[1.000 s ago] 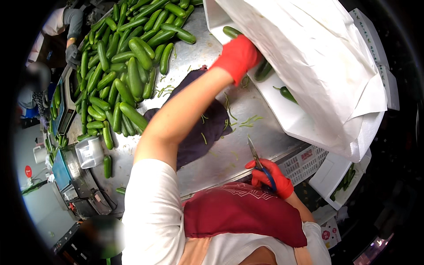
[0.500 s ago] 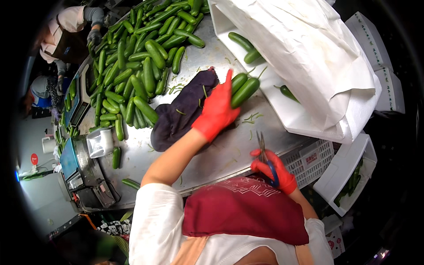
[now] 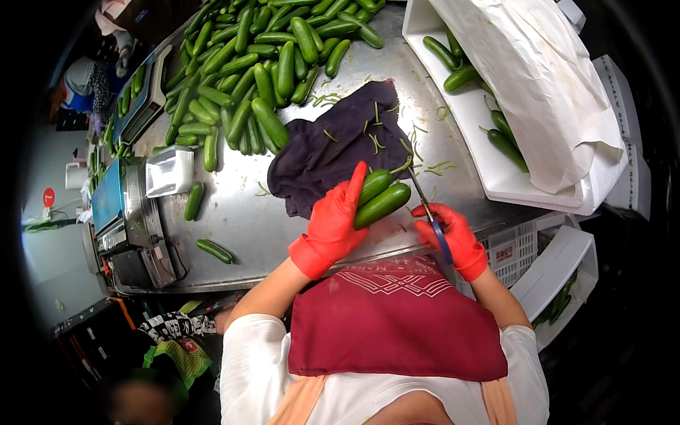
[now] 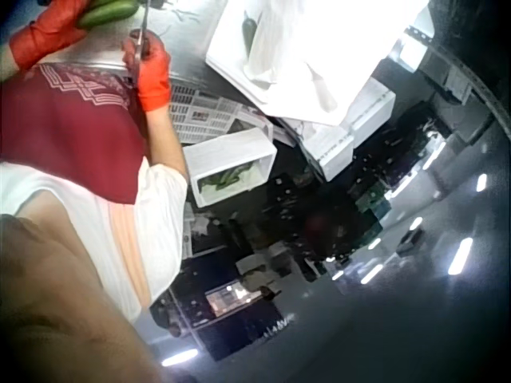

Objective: The person trims the ends of cucumbers using scissors and places them into a white tray. They then apply labels to pre-packaged cucumber containers in a black crate. The person continues trimming more cucumbers and placing them into the tray.

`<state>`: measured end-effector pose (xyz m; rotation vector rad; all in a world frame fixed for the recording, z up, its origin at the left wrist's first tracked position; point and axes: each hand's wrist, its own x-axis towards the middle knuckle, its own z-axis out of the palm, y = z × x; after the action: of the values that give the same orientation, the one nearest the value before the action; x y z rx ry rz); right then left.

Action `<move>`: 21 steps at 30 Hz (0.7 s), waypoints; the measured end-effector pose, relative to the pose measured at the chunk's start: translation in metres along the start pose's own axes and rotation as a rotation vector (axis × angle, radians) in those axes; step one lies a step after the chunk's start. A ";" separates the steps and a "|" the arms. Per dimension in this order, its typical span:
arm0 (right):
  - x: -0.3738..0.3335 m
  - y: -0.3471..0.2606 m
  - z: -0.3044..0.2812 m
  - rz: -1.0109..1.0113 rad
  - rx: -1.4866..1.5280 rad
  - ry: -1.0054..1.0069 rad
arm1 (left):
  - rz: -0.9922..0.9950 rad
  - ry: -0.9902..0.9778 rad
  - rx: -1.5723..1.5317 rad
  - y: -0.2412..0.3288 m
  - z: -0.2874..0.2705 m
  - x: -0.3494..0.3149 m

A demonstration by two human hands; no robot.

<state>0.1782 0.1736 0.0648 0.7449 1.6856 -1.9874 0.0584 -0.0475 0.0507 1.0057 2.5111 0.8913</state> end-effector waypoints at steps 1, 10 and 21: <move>0.001 0.005 0.000 -0.107 -0.016 0.001 | -0.003 0.005 -0.037 -0.001 0.001 -0.003; 0.013 0.022 0.001 -0.384 -0.235 0.004 | 0.079 -0.101 -0.202 -0.001 0.001 -0.013; 0.027 0.013 0.018 -0.349 0.264 0.087 | -0.079 -0.466 -0.895 -0.010 0.003 0.001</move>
<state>0.1637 0.1538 0.0401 0.6674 1.7166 -2.4874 0.0534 -0.0513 0.0421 0.6792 1.4873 1.3664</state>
